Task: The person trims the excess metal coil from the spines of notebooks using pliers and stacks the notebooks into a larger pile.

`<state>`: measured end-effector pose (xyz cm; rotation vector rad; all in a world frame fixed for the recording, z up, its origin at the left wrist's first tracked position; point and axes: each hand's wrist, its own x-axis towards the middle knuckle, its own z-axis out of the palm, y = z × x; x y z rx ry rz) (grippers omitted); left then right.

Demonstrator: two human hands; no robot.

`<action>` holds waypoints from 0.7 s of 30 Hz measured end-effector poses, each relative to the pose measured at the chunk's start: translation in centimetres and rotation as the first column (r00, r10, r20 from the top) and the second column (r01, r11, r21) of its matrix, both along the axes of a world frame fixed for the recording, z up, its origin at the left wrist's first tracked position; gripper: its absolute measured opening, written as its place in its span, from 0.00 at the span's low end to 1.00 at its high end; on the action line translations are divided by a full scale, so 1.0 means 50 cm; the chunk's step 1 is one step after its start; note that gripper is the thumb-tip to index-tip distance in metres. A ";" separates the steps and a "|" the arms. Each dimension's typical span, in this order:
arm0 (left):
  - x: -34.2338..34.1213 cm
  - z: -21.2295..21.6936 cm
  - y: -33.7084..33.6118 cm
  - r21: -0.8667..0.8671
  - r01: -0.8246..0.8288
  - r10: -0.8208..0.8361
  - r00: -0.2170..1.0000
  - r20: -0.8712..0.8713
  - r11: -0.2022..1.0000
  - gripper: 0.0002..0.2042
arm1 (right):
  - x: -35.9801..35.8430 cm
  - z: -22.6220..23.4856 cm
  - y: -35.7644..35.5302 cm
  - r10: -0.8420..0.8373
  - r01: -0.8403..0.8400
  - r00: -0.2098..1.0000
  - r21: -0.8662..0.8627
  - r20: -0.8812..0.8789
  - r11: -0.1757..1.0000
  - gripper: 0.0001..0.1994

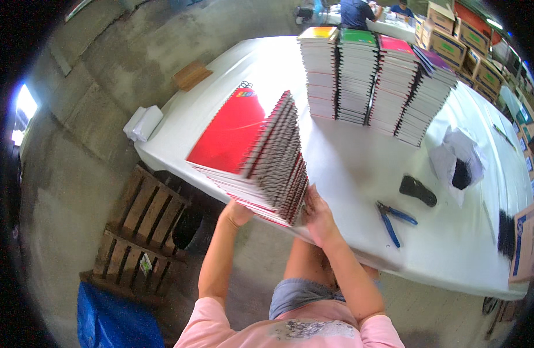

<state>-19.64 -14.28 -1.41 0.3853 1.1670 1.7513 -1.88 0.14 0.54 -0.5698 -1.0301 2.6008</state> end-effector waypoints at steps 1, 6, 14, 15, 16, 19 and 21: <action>0.024 0.003 0.014 -0.007 -0.056 0.056 0.998 -0.006 0.998 0.24 | -0.009 0.007 0.015 0.015 -0.015 1.000 -0.048 -0.005 0.999 0.27; 0.143 0.030 0.064 0.128 -0.387 0.377 0.921 0.095 0.913 0.27 | -0.043 0.002 0.087 0.085 -0.111 0.983 0.162 0.161 0.981 0.25; 0.229 -0.009 0.106 0.191 -0.628 0.643 0.765 -0.023 0.754 0.30 | -0.072 -0.071 0.186 0.245 -0.253 0.967 0.359 0.067 0.898 0.23; 0.231 -0.014 0.105 0.154 -0.655 0.671 0.734 -0.102 0.740 0.30 | -0.077 -0.066 0.199 0.278 -0.285 0.958 0.295 0.064 0.912 0.22; 0.228 -0.024 0.106 0.202 -0.642 0.663 0.746 -0.055 0.739 0.33 | -0.076 -0.062 0.216 0.298 -0.304 0.953 0.228 0.062 0.925 0.22; 0.203 0.027 0.047 0.084 -0.571 0.577 0.803 -0.152 0.817 0.35 | -0.047 -0.039 0.222 0.281 -0.280 0.960 0.178 0.018 0.944 0.20; 0.141 0.027 -0.003 0.080 -0.510 0.512 0.817 -0.264 0.856 0.42 | 0.007 -0.042 0.227 0.248 -0.261 0.965 0.440 0.088 0.859 0.18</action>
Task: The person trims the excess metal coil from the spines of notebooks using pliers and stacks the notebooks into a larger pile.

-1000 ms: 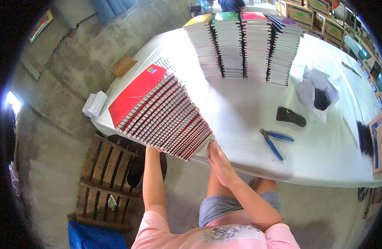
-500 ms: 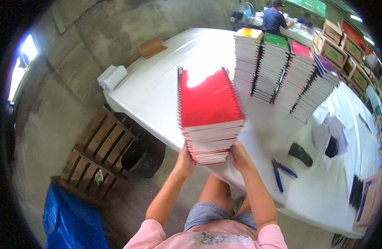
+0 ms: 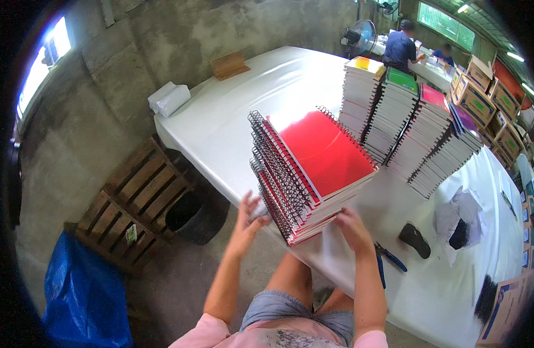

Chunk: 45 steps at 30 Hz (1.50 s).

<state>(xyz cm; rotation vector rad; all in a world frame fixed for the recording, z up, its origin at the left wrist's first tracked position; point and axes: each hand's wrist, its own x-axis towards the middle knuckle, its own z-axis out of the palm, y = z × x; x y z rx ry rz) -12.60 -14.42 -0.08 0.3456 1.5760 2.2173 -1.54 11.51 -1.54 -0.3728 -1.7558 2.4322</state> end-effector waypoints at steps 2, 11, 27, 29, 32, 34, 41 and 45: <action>-0.079 0.001 -0.027 -0.406 -0.025 -0.210 0.827 -0.522 0.913 0.46 | 0.042 0.035 -0.041 -0.035 0.034 0.999 0.131 0.008 0.991 0.21; -0.224 0.019 0.025 -0.682 0.272 -0.662 0.628 -0.409 0.679 0.22 | -0.001 -0.015 -0.071 -0.139 0.137 0.989 0.741 -0.059 0.658 0.22; 0.066 -0.012 -0.031 -0.590 -0.276 -0.194 0.769 -0.609 0.759 0.12 | -0.041 0.065 0.071 0.175 -0.263 0.963 0.851 0.205 0.455 0.22; 0.083 -0.018 -0.025 -0.559 -0.312 -0.169 0.743 -0.648 0.768 0.12 | -0.044 0.054 0.088 0.270 -0.299 0.941 0.878 0.206 0.374 0.21; 0.094 -0.040 -0.017 -0.498 -0.324 -0.115 0.738 -0.665 0.804 0.12 | -0.037 0.045 0.086 0.395 -0.262 0.917 0.821 0.049 0.507 0.20; 0.098 -0.048 -0.018 -0.446 -0.340 -0.042 0.756 -0.653 0.828 0.12 | -0.040 0.065 0.067 0.376 -0.295 0.908 0.921 0.186 0.256 0.18; 0.101 -0.062 -0.012 -0.366 -0.364 -0.024 0.680 -0.733 0.857 0.09 | -0.026 0.075 0.027 0.372 -0.152 0.927 0.949 0.040 0.276 0.17; 0.050 -0.097 -0.068 -0.299 0.006 -0.163 0.849 -0.502 0.954 0.15 | -0.014 0.073 0.017 0.264 -0.136 0.964 0.862 0.003 0.489 0.17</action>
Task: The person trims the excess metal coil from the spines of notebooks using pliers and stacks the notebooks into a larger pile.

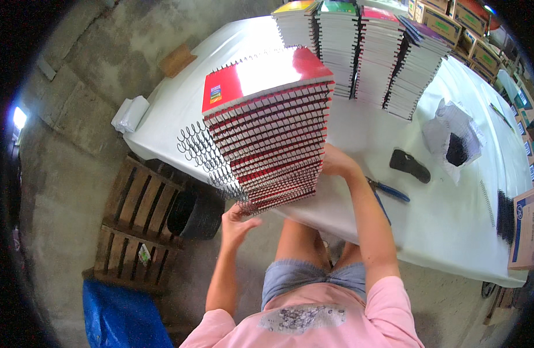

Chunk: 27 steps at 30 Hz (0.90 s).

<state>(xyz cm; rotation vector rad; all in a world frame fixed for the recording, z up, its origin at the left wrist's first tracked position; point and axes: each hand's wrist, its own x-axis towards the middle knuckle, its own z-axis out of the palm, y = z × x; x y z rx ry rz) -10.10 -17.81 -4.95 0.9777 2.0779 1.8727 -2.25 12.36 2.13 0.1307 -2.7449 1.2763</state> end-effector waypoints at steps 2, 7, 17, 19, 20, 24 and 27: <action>-0.055 0.011 -0.029 0.151 0.019 -0.050 0.977 0.208 0.988 0.20 | 0.004 0.007 -0.025 -0.190 0.128 0.970 -0.348 -0.149 0.929 0.18; -0.143 0.142 0.107 0.465 -0.236 0.147 0.964 0.220 0.854 0.38 | -0.016 0.009 -0.079 -0.504 0.144 0.863 -0.933 -0.045 0.330 0.27; -0.165 0.030 0.168 0.436 0.022 -0.317 0.719 0.619 0.900 0.34 | -0.030 -0.011 -0.099 -0.196 -0.370 0.819 -0.757 -0.539 0.539 0.28; -0.178 0.024 0.155 0.378 0.054 -0.297 0.723 0.624 0.924 0.34 | -0.024 0.010 -0.107 -0.252 -0.275 0.853 -0.804 -0.457 0.528 0.29; -0.183 0.022 0.155 0.367 0.053 -0.288 0.728 0.623 0.929 0.34 | -0.018 0.016 -0.102 -0.255 -0.229 0.863 -0.788 -0.436 0.572 0.29; -0.192 0.037 0.158 0.409 -0.076 -0.201 0.780 0.592 0.910 0.33 | 0.001 0.077 -0.101 -0.390 0.056 0.869 -0.722 -0.305 0.690 0.34; -0.232 0.064 0.151 0.479 -0.158 -0.165 0.809 0.564 0.863 0.33 | -0.006 0.132 -0.112 -0.317 -0.474 0.750 -0.806 -0.581 0.356 0.39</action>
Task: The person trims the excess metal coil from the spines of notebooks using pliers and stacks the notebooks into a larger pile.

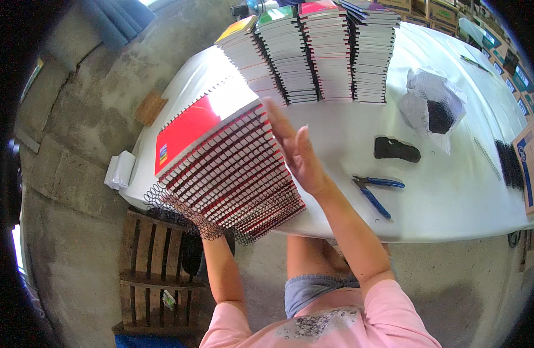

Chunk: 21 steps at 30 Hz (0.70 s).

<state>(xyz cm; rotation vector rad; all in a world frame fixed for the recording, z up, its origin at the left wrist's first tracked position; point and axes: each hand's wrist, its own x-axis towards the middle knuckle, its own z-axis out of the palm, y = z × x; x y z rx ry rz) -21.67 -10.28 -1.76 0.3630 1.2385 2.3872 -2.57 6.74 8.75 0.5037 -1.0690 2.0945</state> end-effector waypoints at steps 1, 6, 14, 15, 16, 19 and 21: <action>-0.010 0.004 -0.001 -0.012 0.009 -0.009 1.000 -0.007 1.000 0.33 | 0.014 -0.007 0.005 0.089 -0.098 0.991 0.089 0.102 0.991 0.41; -0.017 -0.010 -0.014 -0.134 0.151 -0.153 0.988 -0.005 0.979 0.32 | 0.006 0.016 -0.016 -0.354 0.283 0.928 0.398 0.117 0.873 0.45; -0.020 -0.010 -0.020 -0.164 0.172 -0.174 0.985 0.004 0.971 0.31 | 0.011 0.014 0.000 -0.280 0.240 0.947 0.235 0.157 0.942 0.48; -0.019 -0.007 -0.018 -0.163 0.168 -0.170 0.985 0.002 0.972 0.31 | 0.001 0.021 0.008 -0.287 0.265 0.948 0.160 0.135 0.951 0.48; -0.016 -0.010 -0.015 -0.162 0.165 -0.166 0.986 0.006 0.973 0.31 | 0.002 0.022 0.003 -0.286 0.264 0.949 0.161 0.132 0.951 0.48; -0.007 -0.017 -0.010 -0.168 0.165 -0.166 0.986 0.012 0.972 0.31 | 0.011 0.040 -0.019 -0.290 0.199 0.928 0.349 0.232 0.916 0.47; -0.008 -0.018 -0.005 -0.177 0.168 -0.168 0.986 0.014 0.970 0.31 | 0.003 0.033 -0.018 -0.296 0.197 0.925 0.365 0.239 0.910 0.47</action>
